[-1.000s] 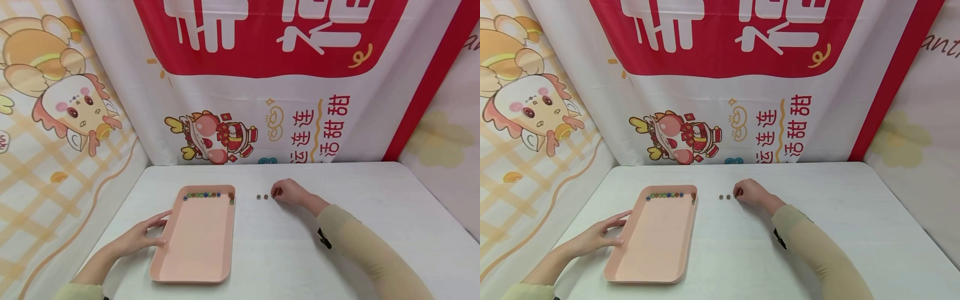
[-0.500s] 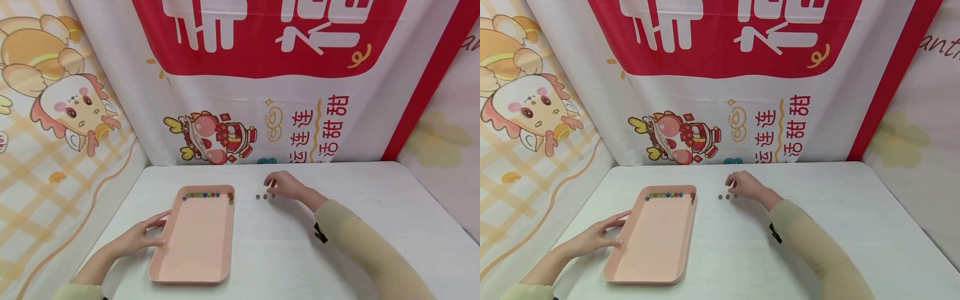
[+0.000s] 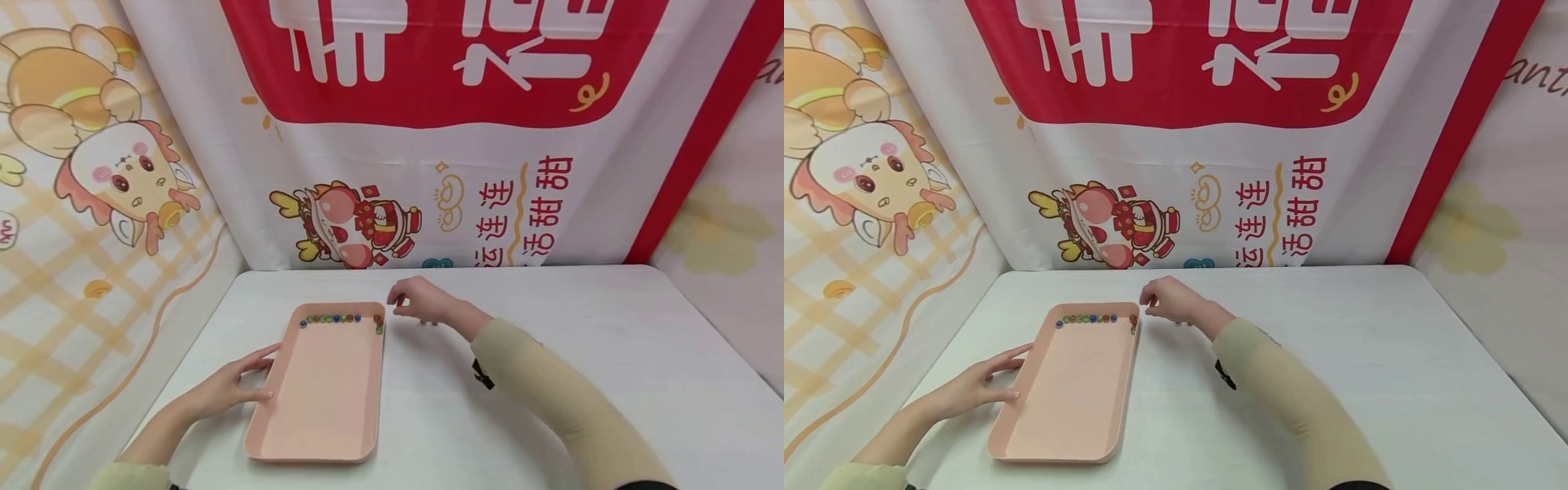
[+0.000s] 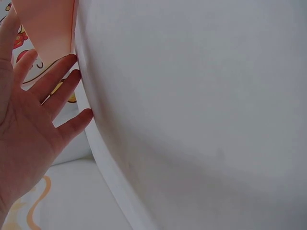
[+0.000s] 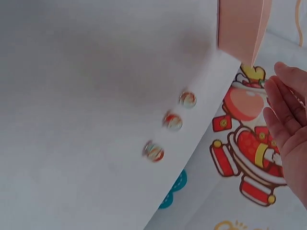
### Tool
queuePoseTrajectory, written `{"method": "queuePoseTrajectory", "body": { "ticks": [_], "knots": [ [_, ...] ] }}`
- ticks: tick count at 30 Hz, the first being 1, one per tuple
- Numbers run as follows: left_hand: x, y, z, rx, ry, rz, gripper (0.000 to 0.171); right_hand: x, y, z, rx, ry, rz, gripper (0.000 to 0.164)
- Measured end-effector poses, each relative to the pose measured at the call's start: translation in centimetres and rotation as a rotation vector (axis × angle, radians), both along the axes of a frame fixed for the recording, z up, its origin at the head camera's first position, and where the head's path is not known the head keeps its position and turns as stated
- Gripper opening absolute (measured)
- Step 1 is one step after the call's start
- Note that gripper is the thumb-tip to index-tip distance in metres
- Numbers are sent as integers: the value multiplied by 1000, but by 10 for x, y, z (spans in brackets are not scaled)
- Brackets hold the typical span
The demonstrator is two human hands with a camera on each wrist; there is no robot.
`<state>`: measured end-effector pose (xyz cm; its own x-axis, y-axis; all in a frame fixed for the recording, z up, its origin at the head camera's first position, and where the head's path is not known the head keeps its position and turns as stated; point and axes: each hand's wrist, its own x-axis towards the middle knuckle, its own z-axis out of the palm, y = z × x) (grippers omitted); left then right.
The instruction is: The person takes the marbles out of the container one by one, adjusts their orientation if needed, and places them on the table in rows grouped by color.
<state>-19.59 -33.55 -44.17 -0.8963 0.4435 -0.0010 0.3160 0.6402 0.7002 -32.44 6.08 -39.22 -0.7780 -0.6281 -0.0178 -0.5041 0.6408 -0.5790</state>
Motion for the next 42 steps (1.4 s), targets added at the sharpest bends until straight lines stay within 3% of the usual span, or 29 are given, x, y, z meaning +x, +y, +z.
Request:
{"method": "queuePoseTrajectory", "body": {
  "ticks": [6, 16, 21, 28, 42],
  "knots": [
    [-1, 1, -2, 23, -7, -15, 82, 2, -28, -5, 42, 18, 34, 19],
    [-3, 3, 0, 1, -12, -20, 82, 4, -54, -18, 89, -9, -11, 23],
    [-3, 3, 0, -4, -14, -9, 83, 0, -57, -25, 159, 30, -38, 24],
    [-4, 3, 1, -13, -4, -4, 84, -1, -61, -24, 289, 102, -8, 14],
    [-3, -1, -2, -2, -14, 1, 83, -2, -66, -27, 269, 57, -31, 15]
  ]
}}
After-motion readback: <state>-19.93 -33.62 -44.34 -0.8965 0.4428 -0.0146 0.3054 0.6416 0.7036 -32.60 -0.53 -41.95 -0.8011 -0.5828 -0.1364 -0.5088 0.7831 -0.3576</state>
